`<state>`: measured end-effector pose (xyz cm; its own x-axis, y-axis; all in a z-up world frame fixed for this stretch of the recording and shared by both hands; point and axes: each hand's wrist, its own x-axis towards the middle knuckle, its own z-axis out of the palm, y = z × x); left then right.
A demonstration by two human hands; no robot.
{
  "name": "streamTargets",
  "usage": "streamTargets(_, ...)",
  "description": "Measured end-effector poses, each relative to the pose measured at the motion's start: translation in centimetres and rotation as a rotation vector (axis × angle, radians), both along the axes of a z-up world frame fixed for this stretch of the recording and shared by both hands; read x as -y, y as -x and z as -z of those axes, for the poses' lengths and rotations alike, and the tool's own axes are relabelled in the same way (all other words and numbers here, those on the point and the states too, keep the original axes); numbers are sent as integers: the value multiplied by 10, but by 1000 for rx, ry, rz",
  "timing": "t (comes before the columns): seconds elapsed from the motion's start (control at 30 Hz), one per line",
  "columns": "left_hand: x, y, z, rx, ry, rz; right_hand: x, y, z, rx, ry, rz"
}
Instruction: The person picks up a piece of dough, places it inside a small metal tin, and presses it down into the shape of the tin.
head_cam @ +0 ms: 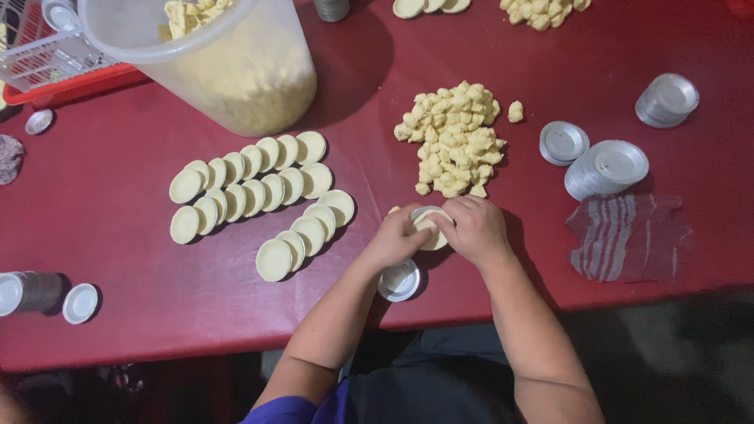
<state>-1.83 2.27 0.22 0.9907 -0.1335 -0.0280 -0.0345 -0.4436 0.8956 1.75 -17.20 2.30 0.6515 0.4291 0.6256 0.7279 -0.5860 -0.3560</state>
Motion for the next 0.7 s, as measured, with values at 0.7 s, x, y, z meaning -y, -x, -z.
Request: streamTargets(0.7,-8,-4,-26,79,-4,89,2,1,-11,-33,-31,-57)
